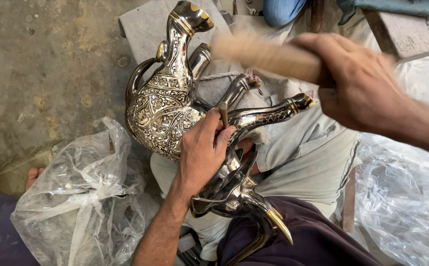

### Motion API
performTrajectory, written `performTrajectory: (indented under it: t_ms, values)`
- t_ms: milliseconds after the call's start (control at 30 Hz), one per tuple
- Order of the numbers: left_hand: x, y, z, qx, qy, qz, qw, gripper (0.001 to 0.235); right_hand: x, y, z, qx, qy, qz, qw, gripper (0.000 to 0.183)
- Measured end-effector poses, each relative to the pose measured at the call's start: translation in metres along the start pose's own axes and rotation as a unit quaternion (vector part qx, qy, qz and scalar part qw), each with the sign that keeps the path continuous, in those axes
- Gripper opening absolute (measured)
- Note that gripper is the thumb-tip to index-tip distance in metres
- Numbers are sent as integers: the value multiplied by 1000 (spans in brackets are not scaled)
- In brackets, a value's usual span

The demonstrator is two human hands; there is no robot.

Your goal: The person sits on the floor and uses a wooden mallet to repeatedly strike a small metal chisel held against the spout of an ornate silver elephant-shaped vessel. The person adjusts the chisel position and continues hammering along the spout's edge.

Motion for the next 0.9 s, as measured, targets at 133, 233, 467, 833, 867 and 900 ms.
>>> performTrajectory:
  t_ms: [133,233,467,833,867,900]
  values:
    - [-2,-2,1,-1,-5,16,1000,29,4,4,0,-45,-27,8,999,65]
    - [-2,-1,0,-11,-12,16,1000,32,10,8,6,82,3,15,997,56]
    - [-6,0,-2,-12,-20,34,999,29,18,16,8,111,6,-13,994,44]
    - [-14,6,-8,-5,-27,52,998,33,27,13,1,-62,4,-33,998,52]
    - [-14,6,-8,-1,-28,56,998,34,26,17,1,-122,23,-67,990,56]
    - [-14,5,-8,3,-30,60,998,36,26,10,0,-35,8,-32,999,52]
Point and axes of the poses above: each hand's wrist, its own x-axis away from the middle knuckle, its own y-axis out of the back of the hand, z = x × y, the point moved 6 cm from there along -x, towards the middle knuckle, and after that the axes turned 5 degrees about -y, right-handed, at the moved point
